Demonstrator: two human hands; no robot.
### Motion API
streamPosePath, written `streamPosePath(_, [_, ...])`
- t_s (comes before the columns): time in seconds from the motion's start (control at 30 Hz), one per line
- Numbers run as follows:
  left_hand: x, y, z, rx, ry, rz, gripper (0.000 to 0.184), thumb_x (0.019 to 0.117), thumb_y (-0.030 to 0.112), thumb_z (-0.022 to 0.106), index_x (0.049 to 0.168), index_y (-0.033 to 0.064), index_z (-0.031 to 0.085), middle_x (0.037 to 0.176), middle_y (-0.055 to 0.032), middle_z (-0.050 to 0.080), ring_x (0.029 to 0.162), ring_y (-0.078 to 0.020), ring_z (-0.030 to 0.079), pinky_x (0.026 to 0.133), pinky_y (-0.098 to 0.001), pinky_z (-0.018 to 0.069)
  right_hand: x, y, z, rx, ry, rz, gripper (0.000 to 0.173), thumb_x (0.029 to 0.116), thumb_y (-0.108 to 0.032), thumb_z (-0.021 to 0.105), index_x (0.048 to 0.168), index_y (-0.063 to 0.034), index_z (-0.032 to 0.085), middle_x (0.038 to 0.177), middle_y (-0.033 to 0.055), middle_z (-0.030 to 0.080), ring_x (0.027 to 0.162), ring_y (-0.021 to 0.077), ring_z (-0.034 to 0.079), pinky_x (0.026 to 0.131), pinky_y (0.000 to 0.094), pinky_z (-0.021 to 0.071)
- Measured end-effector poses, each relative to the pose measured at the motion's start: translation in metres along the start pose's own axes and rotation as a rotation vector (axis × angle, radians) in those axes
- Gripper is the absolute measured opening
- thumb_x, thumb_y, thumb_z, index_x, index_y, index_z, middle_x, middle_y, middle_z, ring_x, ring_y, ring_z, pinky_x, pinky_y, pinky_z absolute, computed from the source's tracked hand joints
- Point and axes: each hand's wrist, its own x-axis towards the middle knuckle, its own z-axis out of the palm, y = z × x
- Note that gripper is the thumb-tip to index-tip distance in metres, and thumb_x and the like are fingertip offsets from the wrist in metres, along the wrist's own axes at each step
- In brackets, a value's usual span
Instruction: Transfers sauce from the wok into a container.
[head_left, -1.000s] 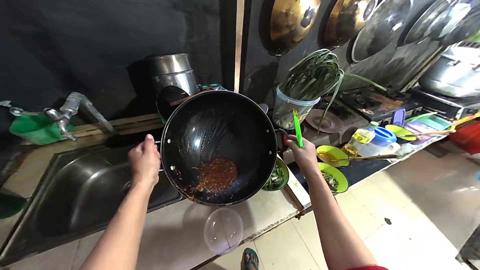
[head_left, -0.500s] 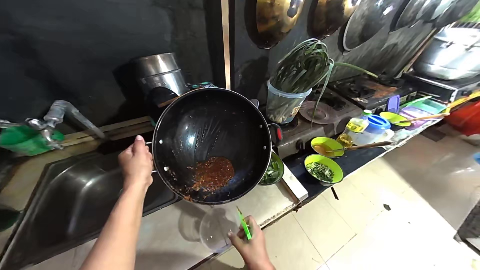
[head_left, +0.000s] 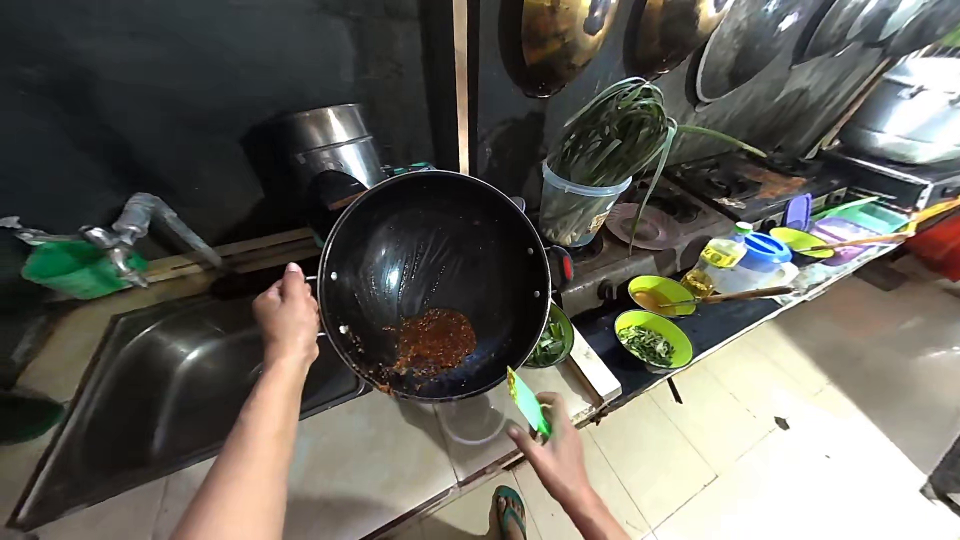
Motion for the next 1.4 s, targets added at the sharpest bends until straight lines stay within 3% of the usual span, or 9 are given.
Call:
streamPosePath(0.07, [0.000,0.001,0.001,0.001,0.006,-0.003,0.041,0.1084,0.047,0.044,0.080,0.0174,0.049,0.061,0.0095,0.034,0.048,-0.0028,0.034,0.048,-0.0218,0.0345,0.013,-0.010,-0.035,-0.167,0.032,-0.132,0.098,0.0820,-0.085,0.052,0.137,-0.0042,0.056,0.082,0.0029,0.069,0.067,0.0197,0.066,0.056,0.0477,0.0556])
streamPosePath(0.13, [-0.001,0.004,0.002,0.024,0.016,-0.015,0.041,0.1087,0.046,0.044,0.083,0.0146,0.051,0.063,0.0088,0.036,0.049,-0.0021,0.035,0.049,-0.0212,0.0357,0.042,-0.034,-0.068,-0.315,0.029,-0.214,0.078,0.1020,-0.070,0.026,0.137,-0.0079,0.058,0.087,0.0062,0.071,0.071,0.0242,0.069,0.059,0.0520,0.0560])
streamPosePath(0.27, [0.001,0.002,0.002,0.060,-0.023,0.037,0.046,0.1091,0.048,0.041,0.086,0.0105,0.053,0.066,0.0061,0.036,0.051,-0.0053,0.035,0.051,-0.0256,0.0372,0.123,-0.101,-0.102,-0.638,0.011,-0.425,0.033,0.1007,-0.024,0.056,0.129,-0.0109,0.065,0.090,0.0107,0.072,0.080,0.0330,0.069,0.074,0.0612,0.0528])
streamPosePath(0.5, [0.003,0.004,0.004,0.025,-0.022,0.108,0.044,0.1092,0.046,0.041,0.081,0.0141,0.049,0.061,0.0075,0.033,0.048,-0.0049,0.033,0.048,-0.0243,0.0357,0.244,-0.177,-0.061,-1.035,-0.147,-0.941,0.021,0.0974,-0.007,0.060,0.115,-0.0149,0.070,0.085,0.0122,0.070,0.086,0.0357,0.068,0.104,0.0643,0.0385])
streamPosePath(0.67, [0.002,0.011,0.008,0.004,-0.017,0.112,0.043,0.1096,0.045,0.040,0.080,0.0155,0.048,0.060,0.0081,0.033,0.047,-0.0049,0.032,0.047,-0.0235,0.0348,0.279,-0.189,-0.016,-1.134,-0.205,-0.978,0.022,0.0992,-0.002,0.054,0.113,-0.0108,0.068,0.089,0.0132,0.069,0.091,0.0344,0.066,0.098,0.0564,0.0398])
streamPosePath(0.83, [-0.003,0.018,0.008,-0.032,0.000,0.109,0.042,0.1101,0.043,0.040,0.080,0.0146,0.050,0.058,0.0085,0.033,0.046,-0.0041,0.033,0.046,-0.0222,0.0353,0.253,-0.157,0.007,-0.965,-0.561,-0.969,0.024,0.1004,-0.013,0.058,0.119,-0.0197,0.070,0.100,0.0072,0.074,0.100,0.0295,0.068,0.100,0.0566,0.0411])
streamPosePath(1.07, [-0.010,0.018,0.008,-0.081,-0.031,0.095,0.041,0.1107,0.040,0.040,0.076,0.0187,0.047,0.054,0.0103,0.031,0.042,-0.0026,0.031,0.042,-0.0196,0.0323,0.287,-0.204,-0.014,-0.980,-0.193,-1.064,0.020,0.1000,-0.008,0.055,0.112,-0.0141,0.070,0.088,0.0103,0.070,0.090,0.0322,0.066,0.094,0.0544,0.0414])
streamPosePath(1.3, [-0.010,0.013,0.010,-0.099,-0.029,0.130,0.042,0.1106,0.038,0.040,0.074,0.0189,0.045,0.054,0.0107,0.032,0.042,-0.0020,0.031,0.042,-0.0189,0.0327,0.245,-0.180,0.021,-0.928,-0.538,-1.175,0.021,0.1002,-0.009,0.057,0.114,-0.0175,0.072,0.095,0.0073,0.073,0.097,0.0285,0.067,0.099,0.0537,0.0416])
streamPosePath(1.4, [-0.010,0.013,0.009,-0.100,-0.034,0.151,0.043,0.1103,0.040,0.041,0.073,0.0198,0.045,0.053,0.0104,0.032,0.041,-0.0024,0.031,0.042,-0.0193,0.0327,0.255,-0.202,0.003,-0.919,-0.313,-1.235,0.020,0.0976,-0.003,0.059,0.109,-0.0135,0.071,0.090,0.0093,0.072,0.091,0.0307,0.068,0.095,0.0535,0.0451])
